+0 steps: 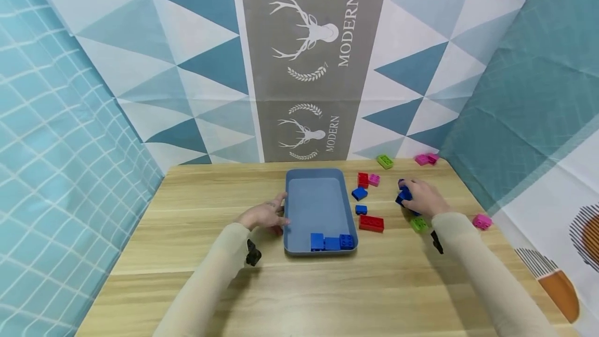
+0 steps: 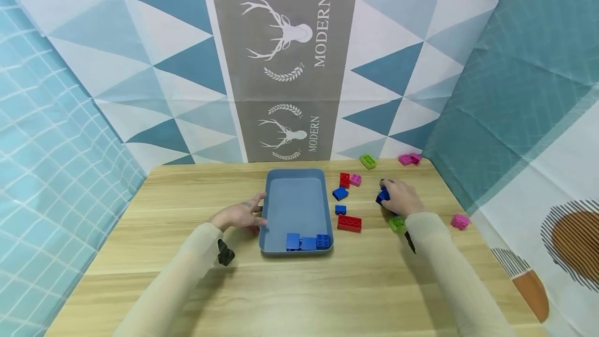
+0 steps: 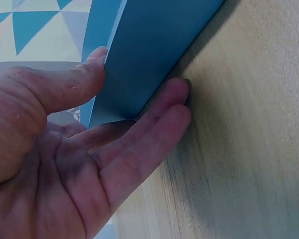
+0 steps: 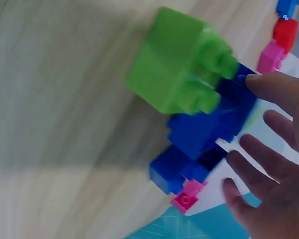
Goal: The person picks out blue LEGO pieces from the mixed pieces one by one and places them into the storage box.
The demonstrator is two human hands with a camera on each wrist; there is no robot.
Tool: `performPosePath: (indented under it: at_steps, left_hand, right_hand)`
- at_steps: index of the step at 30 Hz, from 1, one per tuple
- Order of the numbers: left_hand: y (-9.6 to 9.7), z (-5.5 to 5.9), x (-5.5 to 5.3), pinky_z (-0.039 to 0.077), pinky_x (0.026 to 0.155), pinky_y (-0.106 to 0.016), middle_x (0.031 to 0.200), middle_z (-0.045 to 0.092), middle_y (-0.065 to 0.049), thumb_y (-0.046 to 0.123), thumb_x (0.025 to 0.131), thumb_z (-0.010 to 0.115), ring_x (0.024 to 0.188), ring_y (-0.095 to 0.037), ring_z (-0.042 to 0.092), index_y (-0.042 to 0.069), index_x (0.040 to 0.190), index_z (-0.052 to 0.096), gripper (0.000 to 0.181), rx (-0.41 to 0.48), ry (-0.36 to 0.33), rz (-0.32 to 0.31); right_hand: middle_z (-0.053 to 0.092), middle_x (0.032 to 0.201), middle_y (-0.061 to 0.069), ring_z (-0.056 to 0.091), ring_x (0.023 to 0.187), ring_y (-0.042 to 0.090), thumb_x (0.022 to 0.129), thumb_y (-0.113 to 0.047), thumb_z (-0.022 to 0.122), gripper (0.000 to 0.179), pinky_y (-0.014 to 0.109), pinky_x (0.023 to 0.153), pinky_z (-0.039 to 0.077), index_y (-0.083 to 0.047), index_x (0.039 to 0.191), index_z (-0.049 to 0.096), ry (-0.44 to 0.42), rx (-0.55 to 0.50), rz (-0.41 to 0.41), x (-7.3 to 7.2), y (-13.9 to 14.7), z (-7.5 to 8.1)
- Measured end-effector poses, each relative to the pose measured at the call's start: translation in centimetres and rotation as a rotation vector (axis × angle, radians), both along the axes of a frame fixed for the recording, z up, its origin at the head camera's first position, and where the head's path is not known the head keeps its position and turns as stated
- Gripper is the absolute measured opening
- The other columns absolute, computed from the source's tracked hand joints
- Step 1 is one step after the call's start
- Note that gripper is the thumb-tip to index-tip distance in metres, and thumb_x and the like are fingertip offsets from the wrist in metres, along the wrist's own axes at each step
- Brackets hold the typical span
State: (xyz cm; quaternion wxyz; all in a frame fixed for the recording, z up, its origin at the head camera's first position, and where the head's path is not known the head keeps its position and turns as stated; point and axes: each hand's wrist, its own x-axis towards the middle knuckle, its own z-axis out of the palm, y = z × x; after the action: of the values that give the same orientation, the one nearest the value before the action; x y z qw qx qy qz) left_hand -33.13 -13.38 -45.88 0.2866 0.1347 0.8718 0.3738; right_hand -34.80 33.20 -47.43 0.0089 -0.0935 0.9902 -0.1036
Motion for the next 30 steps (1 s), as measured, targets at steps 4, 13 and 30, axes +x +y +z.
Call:
performPosePath:
  at_steps: [4, 13, 30]
  left_hand:
    - [0.4, -0.2, 0.2, 0.060, 0.080, -0.035, 0.163, 0.024, -0.031, 0.012, 0.100, 0.065, 0.081, -0.028, 0.073, 0.009, 0.165, 0.001, 0.091, 0.030, -0.003, -0.005]
    - [0.7, -0.3, 0.1, 0.055, 0.098, -0.043, 0.163, 0.025, -0.030, 0.013, 0.100, 0.065, 0.078, -0.027, 0.072, 0.009, 0.165, 0.001, 0.091, 0.009, 0.005, -0.021]
    - [-0.2, 0.5, 0.2, 0.050, 0.104, -0.044, 0.164, 0.026, -0.028, 0.014, 0.101, 0.065, 0.083, -0.030, 0.073, 0.011, 0.165, 0.002, 0.090, -0.004, -0.009, -0.001]
  right_hand:
    - [0.055, 0.135, 0.036, 0.054, 0.120, 0.056, 0.093, -0.022, 0.073, 0.049, 0.073, 0.101, 0.042, 0.002, 0.133, 0.058, 0.021, 0.009, -0.034, 0.3, 0.4, -0.7]
    - [0.060, 0.127, 0.035, 0.059, 0.113, 0.053, 0.092, -0.021, 0.074, 0.043, 0.072, 0.093, 0.047, 0.002, 0.127, 0.063, -0.012, 0.038, -0.014, 0.2, 0.0, -0.9]
    - [0.072, 0.120, 0.017, 0.070, 0.094, 0.030, 0.093, -0.025, 0.074, 0.038, 0.052, 0.085, 0.058, -0.004, 0.124, 0.069, 0.196, -0.179, 0.326, 0.9, -10.8, 3.3]
